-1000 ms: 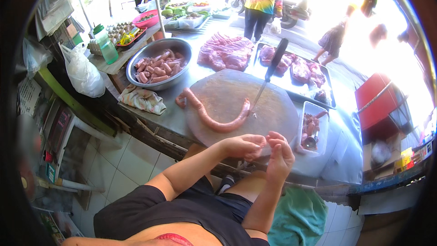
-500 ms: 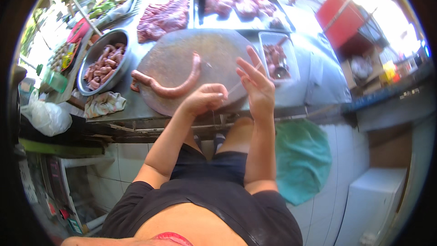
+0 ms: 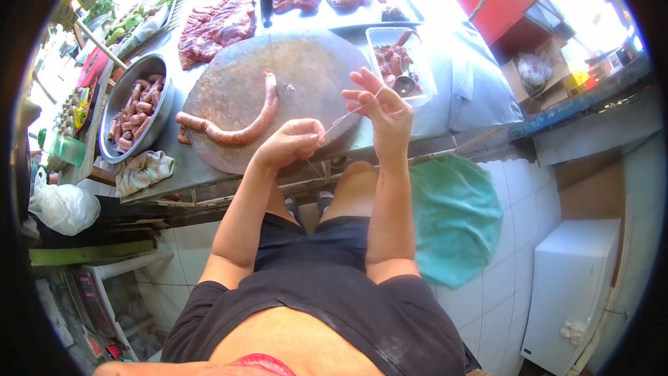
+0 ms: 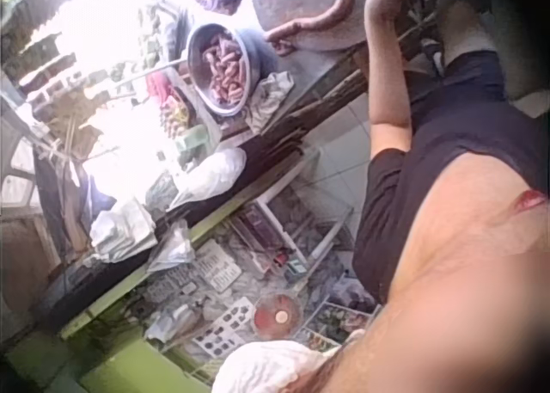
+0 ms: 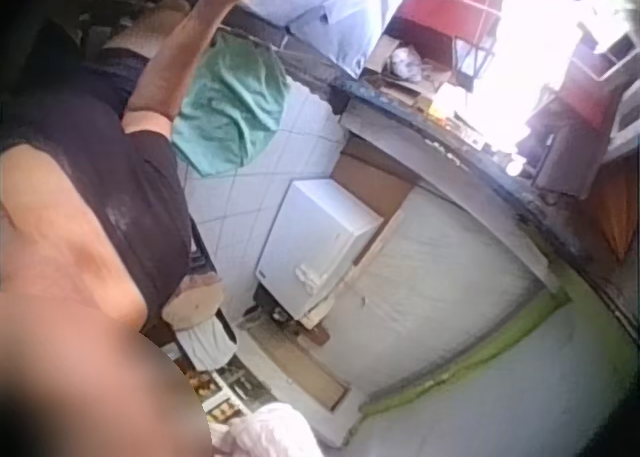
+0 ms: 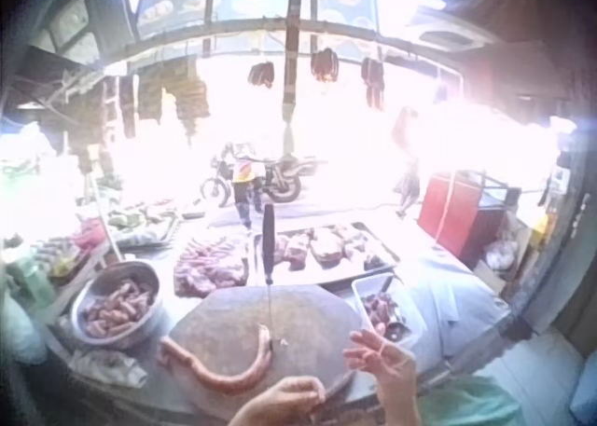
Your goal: The person ties off sections of a long sausage casing using string, then cuts the sausage into links with a knife. They place the links into a metal bowl and later handle small cardboard tags, attaching them to the sausage links.
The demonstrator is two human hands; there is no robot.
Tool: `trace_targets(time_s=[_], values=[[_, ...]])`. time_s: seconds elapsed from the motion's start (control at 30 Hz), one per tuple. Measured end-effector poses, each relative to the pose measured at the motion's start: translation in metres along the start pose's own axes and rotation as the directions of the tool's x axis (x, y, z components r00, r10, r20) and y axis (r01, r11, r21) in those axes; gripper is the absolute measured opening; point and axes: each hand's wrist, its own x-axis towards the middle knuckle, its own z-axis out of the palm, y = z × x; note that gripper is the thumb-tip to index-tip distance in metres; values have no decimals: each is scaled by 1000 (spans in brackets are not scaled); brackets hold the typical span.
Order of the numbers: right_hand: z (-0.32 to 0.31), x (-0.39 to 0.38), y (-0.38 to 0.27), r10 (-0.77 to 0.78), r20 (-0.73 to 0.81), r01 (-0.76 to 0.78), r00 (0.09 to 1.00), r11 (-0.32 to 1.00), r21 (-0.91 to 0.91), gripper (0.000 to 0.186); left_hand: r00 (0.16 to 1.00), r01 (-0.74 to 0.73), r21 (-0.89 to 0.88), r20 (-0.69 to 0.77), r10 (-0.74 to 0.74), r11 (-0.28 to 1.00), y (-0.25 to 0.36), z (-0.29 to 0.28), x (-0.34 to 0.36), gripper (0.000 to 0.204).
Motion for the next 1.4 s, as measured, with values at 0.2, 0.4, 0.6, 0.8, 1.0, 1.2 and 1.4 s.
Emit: trace_targets(time_s=[0.2, 0.4, 0.6, 0.8, 1.0, 1.2, 1.4], values=[[8, -3, 0, -18, 113, 37, 993, 985, -171, 42, 1000, 0, 71, -7, 1, 997, -1, 2, 3, 30], [36, -16, 5, -14, 369, 243, 929, 776, -582, 45, 998, -58, -39, 15, 58, 998, -16, -8, 5, 43], [54, -23, 5, 14, 413, 247, 910, 784, -570, 42, 981, -139, -32, -142, 133, 990, -27, -23, 4, 32], [57, -26, 0, -3, 412, 206, 911, 869, -450, 32, 959, -213, 112, -168, 230, 971, -28, -15, 10, 18], [66, -36, -8, -9, 461, 238, 887, 866, -440, 28, 941, -221, 242, -201, 272, 945, -17, -2, 6, 16], [57, -30, -8, -30, 359, 209, 933, 857, -472, 24, 950, -131, 191, -257, 178, 973, -8, 0, 5, 25], [31, -21, 4, 82, 49, -78, 995, 994, -79, 31, 1000, -1, -28, -21, 1, 1000, -5, -1, 2, 28]])
